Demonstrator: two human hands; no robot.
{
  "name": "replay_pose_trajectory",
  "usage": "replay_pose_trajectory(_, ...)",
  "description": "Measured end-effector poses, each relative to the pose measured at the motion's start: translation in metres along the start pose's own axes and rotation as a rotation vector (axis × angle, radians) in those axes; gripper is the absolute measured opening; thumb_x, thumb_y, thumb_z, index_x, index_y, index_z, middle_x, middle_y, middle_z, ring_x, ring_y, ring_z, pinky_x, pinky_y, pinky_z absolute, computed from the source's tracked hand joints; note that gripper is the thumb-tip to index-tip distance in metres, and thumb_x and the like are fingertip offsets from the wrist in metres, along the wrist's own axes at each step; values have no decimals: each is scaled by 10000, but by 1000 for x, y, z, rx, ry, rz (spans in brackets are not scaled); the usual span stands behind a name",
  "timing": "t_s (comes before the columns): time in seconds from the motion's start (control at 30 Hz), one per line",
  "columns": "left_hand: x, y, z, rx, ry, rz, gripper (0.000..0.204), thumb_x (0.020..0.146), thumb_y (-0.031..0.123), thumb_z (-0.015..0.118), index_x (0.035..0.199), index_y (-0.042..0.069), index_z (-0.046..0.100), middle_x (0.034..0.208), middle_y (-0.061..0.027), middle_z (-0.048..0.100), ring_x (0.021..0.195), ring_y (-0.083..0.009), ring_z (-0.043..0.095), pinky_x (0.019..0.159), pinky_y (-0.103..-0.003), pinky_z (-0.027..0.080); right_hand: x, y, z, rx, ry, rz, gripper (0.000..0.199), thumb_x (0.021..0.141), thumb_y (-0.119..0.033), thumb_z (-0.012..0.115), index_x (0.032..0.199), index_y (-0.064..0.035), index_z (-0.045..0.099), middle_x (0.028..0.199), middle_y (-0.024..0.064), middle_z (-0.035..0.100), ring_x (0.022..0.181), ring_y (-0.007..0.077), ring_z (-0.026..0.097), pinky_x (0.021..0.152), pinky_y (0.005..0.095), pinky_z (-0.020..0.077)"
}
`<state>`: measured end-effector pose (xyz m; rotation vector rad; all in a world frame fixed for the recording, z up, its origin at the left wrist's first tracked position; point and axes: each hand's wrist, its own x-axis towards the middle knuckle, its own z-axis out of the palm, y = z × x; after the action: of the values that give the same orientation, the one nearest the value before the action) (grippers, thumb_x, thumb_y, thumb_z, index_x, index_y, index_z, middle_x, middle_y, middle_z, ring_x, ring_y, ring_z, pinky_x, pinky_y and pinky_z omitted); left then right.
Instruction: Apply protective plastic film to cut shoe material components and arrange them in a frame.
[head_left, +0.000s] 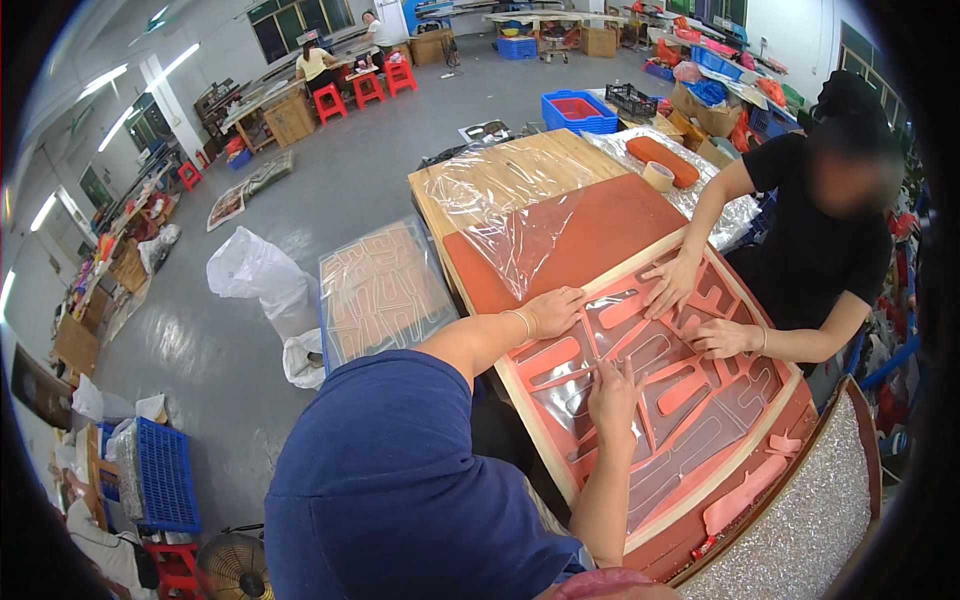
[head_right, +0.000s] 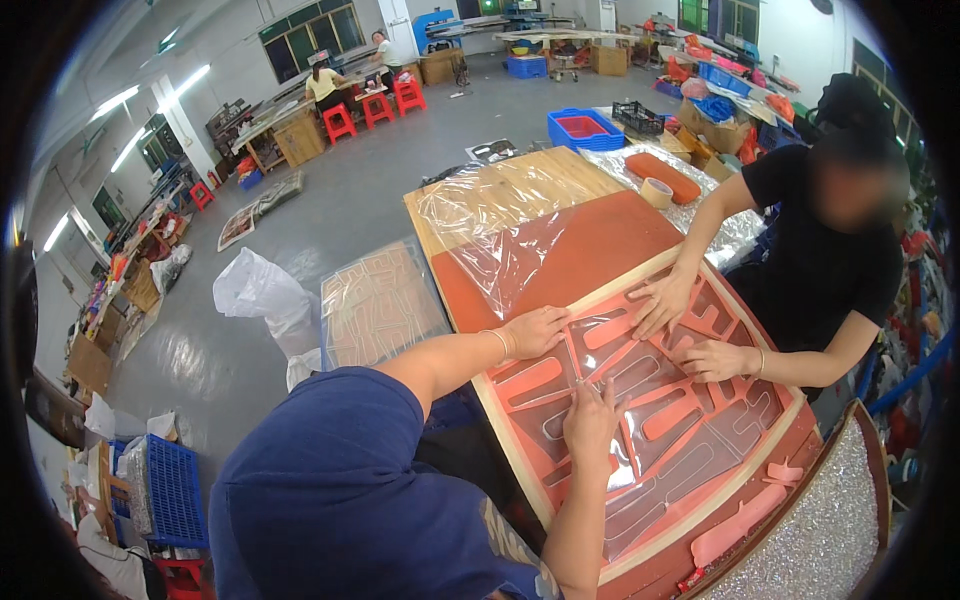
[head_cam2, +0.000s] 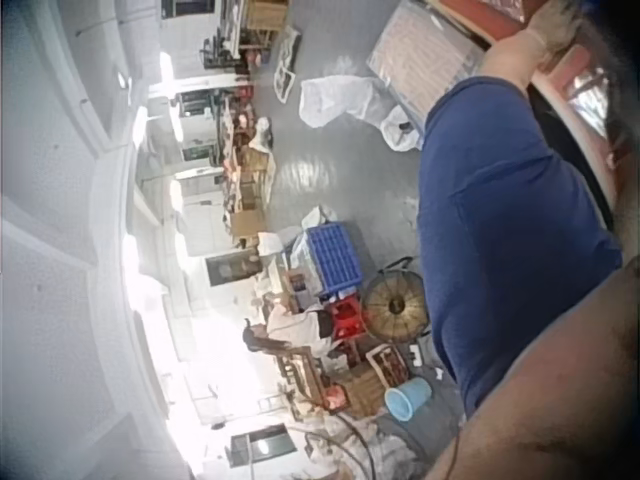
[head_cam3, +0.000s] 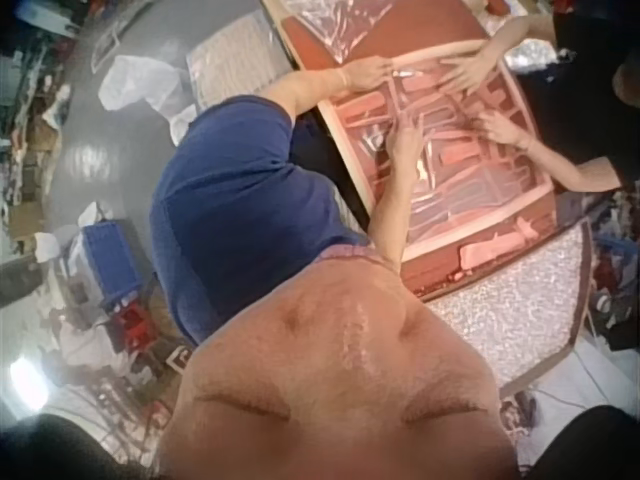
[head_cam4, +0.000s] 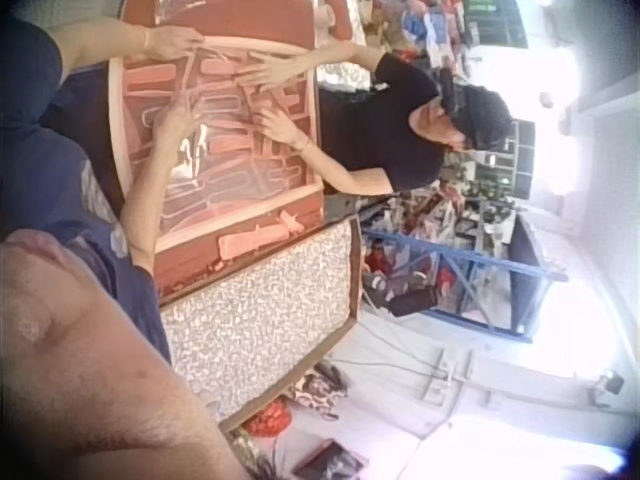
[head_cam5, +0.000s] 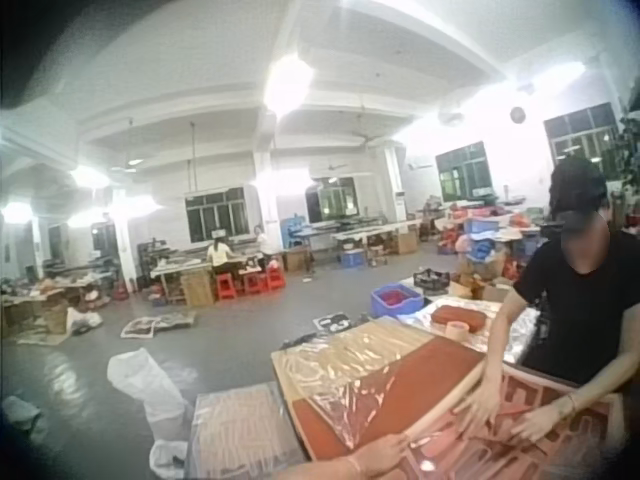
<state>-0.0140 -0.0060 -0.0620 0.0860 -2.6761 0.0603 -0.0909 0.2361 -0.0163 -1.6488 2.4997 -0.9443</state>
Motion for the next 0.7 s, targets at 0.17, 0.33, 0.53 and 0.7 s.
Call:
replay_pose_trajectory(0.17,2,1,-5,-38,27,17,356,932,205,521,1167,-48,606,1247,-170,590,1156,-268,531,1016,-363,399,0,-4,-6,-18,-74,64,278,927,-165,536,1148,-34,640,1160,146,656,1263,403,470,1066,648,250)
replay_pose_trajectory(0.33,3,0,-6,-36,9,85,350,924,179,542,1178,-53,608,1269,-150,593,1148,-260,547,1012,-360,405,0,-2,-8,-39,-92,94,254,917,-138,533,1113,-16,639,1083,179,673,1215,428,506,1046,640,278)
replay_pose_trajectory(0.53,0,2,-3,-9,-6,64,371,921,188,546,1199,-52,601,1276,-137,594,1154,-255,541,1022,-359,400,2,-5,-8,50,-67,93,218,886,-123,553,1020,10,663,928,218,672,901,379,634,893,525,434)
replay_pose_trajectory(0.7,0,1,-3,-76,24,8,381,912,183,556,1219,-41,584,1250,-149,601,1123,-280,544,1001,-358,423,2,-10,-9,30,-116,121,221,874,-132,571,1006,14,672,858,227,668,797,386,642,752,489,493)
